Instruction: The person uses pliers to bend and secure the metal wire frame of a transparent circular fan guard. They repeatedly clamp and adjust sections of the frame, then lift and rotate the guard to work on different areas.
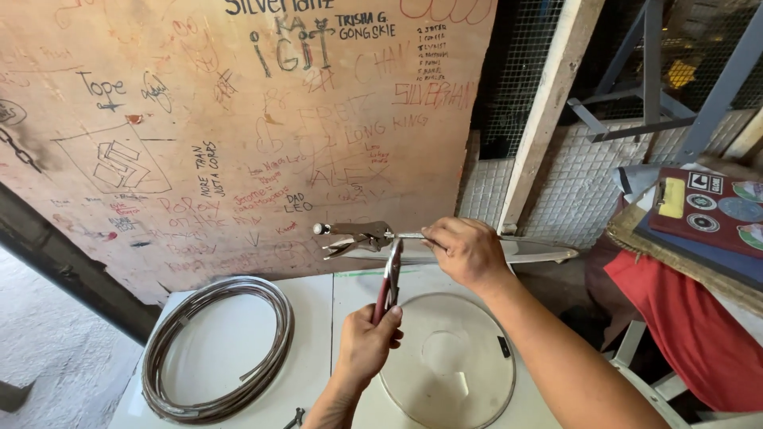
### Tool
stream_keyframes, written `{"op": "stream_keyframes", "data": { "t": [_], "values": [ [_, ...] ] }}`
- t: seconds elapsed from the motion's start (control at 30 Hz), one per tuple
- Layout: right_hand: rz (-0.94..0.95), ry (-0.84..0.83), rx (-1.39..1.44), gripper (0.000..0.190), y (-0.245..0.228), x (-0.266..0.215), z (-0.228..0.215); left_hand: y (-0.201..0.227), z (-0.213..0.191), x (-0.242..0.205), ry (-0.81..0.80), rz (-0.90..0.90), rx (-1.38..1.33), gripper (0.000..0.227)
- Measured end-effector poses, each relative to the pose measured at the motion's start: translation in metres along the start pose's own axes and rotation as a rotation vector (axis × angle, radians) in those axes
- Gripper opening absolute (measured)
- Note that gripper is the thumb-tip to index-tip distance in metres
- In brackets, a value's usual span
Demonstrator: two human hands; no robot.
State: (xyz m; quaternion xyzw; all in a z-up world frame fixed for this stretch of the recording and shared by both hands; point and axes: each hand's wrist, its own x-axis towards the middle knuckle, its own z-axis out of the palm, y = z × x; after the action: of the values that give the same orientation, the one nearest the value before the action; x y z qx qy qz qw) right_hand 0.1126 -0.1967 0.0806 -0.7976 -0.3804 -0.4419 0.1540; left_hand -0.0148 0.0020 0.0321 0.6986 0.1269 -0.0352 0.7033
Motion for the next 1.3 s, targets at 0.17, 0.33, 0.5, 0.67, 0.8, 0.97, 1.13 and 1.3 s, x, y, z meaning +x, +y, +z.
{"op": "stream_keyframes", "data": {
  "t": [0.17,0.33,0.5,0.67,0.8,0.97,1.13,1.3],
  "values": [
    [-0.01,0.007,0.01,0.019,-0.004,-0.002,-0.003,0.006,-0.003,-0.015,-0.064,-0.072,-0.202,0.028],
    [-0.008,0.012,0.005,0.019,-0.006,-0.005,0.0,0.012,-0.007,-0.021,-0.108,-0.064,-0.273,0.045],
    [-0.02,0.011,-0.02,0.017,-0.01,-0.007,-0.001,0.021,-0.008,-0.024,-0.135,-0.101,-0.308,0.057],
    [-0.017,0.0,-0.006,0.018,-0.011,-0.009,-0.003,0.026,-0.014,-0.027,-0.183,-0.105,-0.327,0.053],
    [-0.022,0.002,-0.013,0.021,-0.011,-0.012,-0.001,0.033,-0.018,-0.032,-0.214,-0.112,-0.304,0.056],
    [-0.02,-0.007,0.013,0.019,-0.013,-0.012,-0.002,0.043,-0.022,-0.041,-0.25,-0.142,-0.3,0.055],
    [-0.038,0.016,0.026,0.016,-0.015,-0.011,-0.002,0.044,-0.028,-0.04,-0.26,-0.169,-0.293,0.061],
    [-0.021,-0.011,0.047,0.015,-0.014,-0.014,0.001,0.041,-0.033,-0.035,-0.309,-0.17,-0.31,0.052]
  ]
}}
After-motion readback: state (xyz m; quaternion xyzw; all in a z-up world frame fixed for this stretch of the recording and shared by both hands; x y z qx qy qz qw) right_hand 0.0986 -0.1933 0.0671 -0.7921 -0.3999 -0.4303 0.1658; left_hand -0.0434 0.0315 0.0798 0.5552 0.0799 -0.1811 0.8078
